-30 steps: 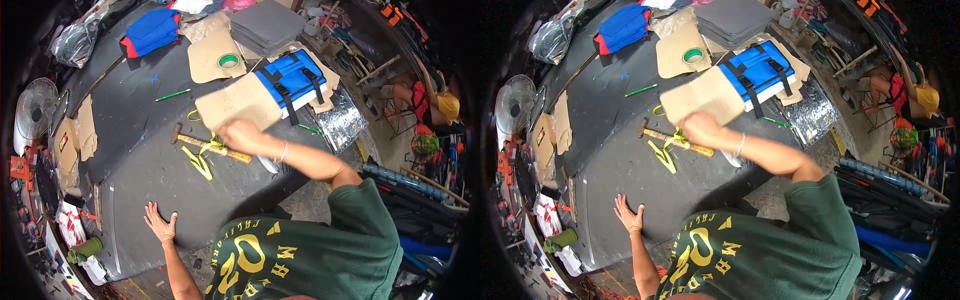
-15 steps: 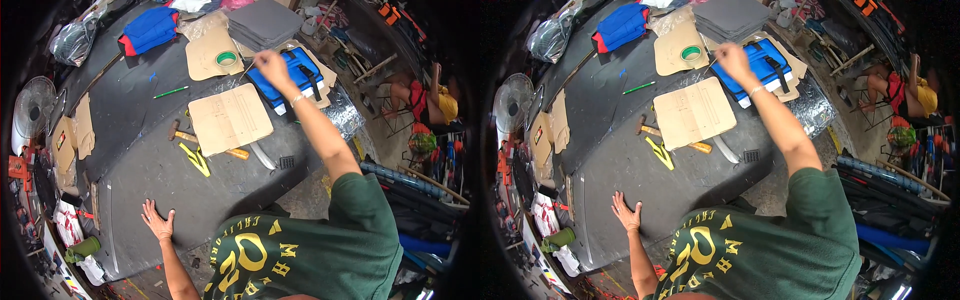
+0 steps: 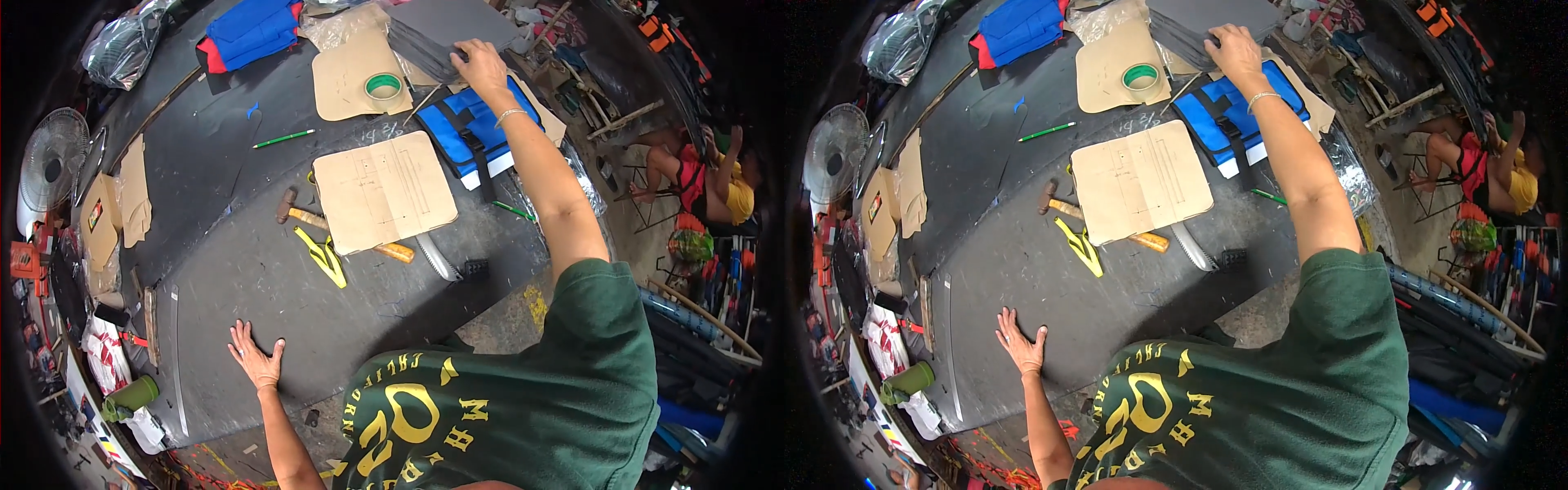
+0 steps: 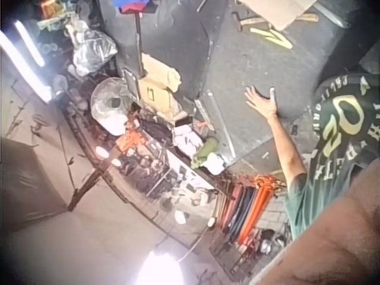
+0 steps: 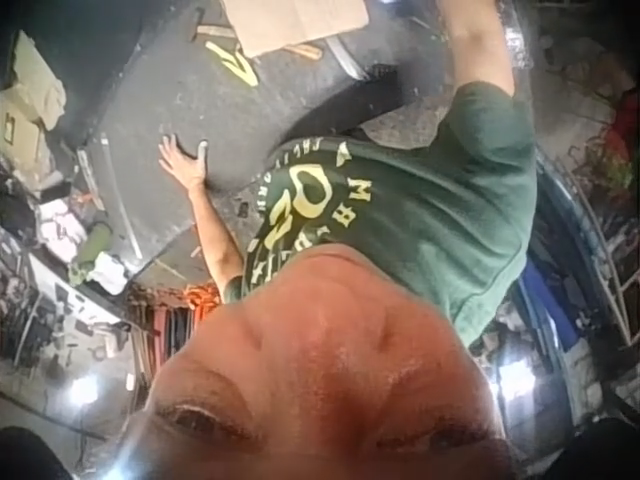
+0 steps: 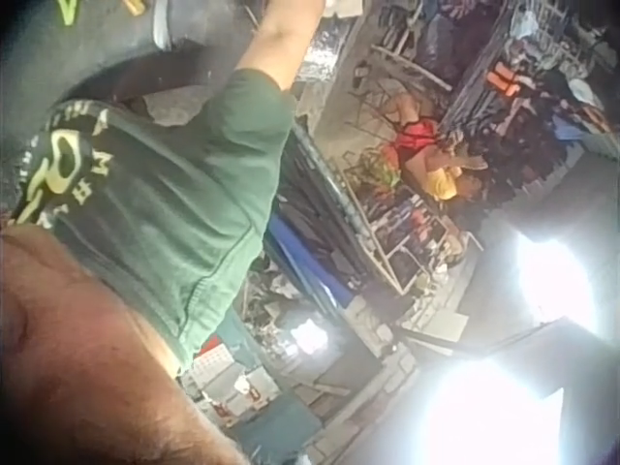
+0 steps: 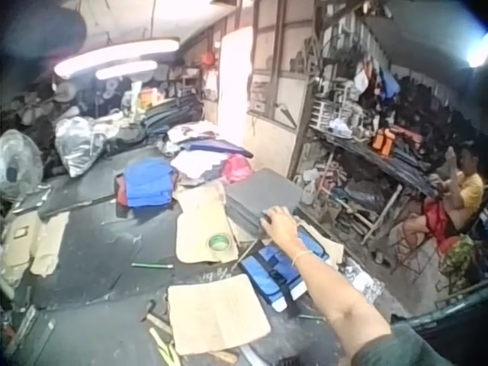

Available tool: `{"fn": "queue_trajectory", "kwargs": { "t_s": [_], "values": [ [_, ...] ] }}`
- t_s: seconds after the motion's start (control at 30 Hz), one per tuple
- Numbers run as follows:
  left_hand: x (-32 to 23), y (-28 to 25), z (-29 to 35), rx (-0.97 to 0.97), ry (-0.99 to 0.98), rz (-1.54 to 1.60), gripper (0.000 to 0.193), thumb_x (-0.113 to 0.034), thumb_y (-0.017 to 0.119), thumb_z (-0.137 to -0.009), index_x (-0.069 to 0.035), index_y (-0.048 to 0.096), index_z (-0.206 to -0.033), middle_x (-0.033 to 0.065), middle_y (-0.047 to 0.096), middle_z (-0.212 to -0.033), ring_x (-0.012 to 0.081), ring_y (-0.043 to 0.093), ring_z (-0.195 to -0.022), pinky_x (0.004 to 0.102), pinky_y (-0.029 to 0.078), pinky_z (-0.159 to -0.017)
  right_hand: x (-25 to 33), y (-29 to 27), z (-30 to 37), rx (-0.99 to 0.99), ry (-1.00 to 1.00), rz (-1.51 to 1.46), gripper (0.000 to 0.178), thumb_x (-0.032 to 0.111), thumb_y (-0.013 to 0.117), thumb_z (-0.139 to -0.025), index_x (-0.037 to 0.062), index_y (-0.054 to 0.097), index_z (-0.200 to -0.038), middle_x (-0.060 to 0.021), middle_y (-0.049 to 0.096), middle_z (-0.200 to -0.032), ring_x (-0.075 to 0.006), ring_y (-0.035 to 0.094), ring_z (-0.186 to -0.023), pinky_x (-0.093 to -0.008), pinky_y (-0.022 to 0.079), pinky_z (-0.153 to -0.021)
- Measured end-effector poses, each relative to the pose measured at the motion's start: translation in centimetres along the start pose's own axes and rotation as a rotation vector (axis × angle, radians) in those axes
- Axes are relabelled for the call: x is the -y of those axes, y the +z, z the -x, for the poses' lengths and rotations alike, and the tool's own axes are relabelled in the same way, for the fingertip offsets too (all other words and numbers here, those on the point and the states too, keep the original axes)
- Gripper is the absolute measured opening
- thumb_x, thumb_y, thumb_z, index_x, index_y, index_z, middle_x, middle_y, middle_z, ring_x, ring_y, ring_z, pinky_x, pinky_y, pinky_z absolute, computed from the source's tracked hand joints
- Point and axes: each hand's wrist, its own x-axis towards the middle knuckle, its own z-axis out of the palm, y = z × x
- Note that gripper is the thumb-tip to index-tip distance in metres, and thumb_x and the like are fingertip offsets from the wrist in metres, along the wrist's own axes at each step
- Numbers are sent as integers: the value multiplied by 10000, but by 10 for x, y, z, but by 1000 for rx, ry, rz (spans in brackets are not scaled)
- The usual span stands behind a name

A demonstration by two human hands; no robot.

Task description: Use a utility knife and template to cut pieces of material on a workbench.

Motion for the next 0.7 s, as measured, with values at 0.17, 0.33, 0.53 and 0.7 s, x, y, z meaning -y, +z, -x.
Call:
{"fn": "queue_trajectory", "kwargs": {
  "t_s": [0.17, 0.33, 0.53, 0.7],
  "values": [
    [3, 3, 1, -9, 4, 6, 972, -521, 774, -752, -127, 358, -1537, 37, 285, -1661, 270, 163, -1562, 526, 64, -1265, -5, -3, -9, -145, -110, 73, 332, 410, 680, -913, 161, 751, -1121, -37, 721, -1073, -265, 659, -1033, -408, 551, -892],
    [2, 2, 0, 3, 5, -1, 972, -507, 776, -751, -128, 352, -1540, 38, 281, -1663, 271, 159, -1563, 526, 62, -1265, -3, -2, -17, -122, 247, -105, 548, 517, 724, -882, 80, 698, -1211, -68, 734, -834, -281, 726, -788, -390, 586, -751],
    [3, 2, 1, -4, 11, -10, 978, -519, 772, -753, -127, 348, -1543, 43, 277, -1664, 271, 158, -1564, 523, 60, -1265, -27, 29, -31, -181, 733, -1269, 684, 267, 800, -873, -119, 470, -1332, -219, 680, -1034, -353, 727, -895, -395, 622, -665],
    [2, 2, 0, -6, 12, -3, 980, -542, 761, -759, -132, 345, -1545, 44, 278, -1664, 272, 159, -1563, 522, 59, -1265, -83, 68, -33, -161, 994, -1740, 570, 139, 662, -962, -124, 362, -1369, -324, 423, -1381, -508, 612, -1118, -545, 627, -856]
  ]
}}
